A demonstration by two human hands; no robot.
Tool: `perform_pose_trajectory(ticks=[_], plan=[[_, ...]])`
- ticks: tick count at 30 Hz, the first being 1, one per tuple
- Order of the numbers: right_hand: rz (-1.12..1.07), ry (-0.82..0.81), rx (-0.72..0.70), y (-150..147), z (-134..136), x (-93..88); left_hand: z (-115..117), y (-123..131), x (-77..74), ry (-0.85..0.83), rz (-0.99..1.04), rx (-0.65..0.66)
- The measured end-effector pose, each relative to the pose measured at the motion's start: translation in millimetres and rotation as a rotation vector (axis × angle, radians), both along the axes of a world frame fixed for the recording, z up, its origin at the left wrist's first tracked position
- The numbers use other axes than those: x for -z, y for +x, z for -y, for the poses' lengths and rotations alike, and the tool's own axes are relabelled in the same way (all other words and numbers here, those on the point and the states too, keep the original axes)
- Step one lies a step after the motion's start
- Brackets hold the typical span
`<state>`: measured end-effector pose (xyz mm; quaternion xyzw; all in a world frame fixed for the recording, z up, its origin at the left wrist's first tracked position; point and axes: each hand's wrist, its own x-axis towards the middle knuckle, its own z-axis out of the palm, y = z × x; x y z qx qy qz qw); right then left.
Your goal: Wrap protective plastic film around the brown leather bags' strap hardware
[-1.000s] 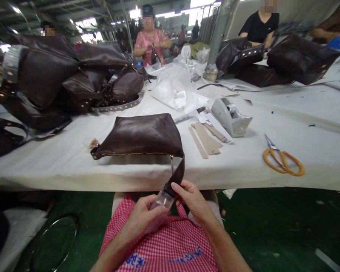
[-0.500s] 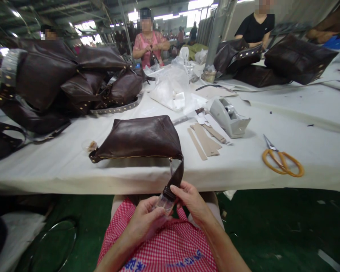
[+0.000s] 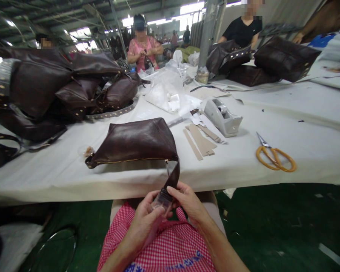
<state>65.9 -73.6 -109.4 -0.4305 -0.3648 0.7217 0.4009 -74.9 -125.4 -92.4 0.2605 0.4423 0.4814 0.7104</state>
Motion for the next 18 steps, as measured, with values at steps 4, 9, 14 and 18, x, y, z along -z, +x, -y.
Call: perform_pose_trajectory(ticks=[4, 9, 14, 18], plan=[[0.017, 0.041, 0.000, -3, -1, 3.9, -1, 1, -9.9, 0.003, -0.152, -0.013], [0.060, 0.102, 0.004, -6, -2, 11.6, -2, 1, -19.1, 0.027, -0.331, 0.008], [0.080, 0.151, 0.016, -7, -2, 16.3, -2, -7, -13.9, 0.054, -0.488, 0.056], [0.075, 0.138, 0.009, -6, -2, 14.6, -3, -15, -11.0, 0.098, -0.535, 0.128]])
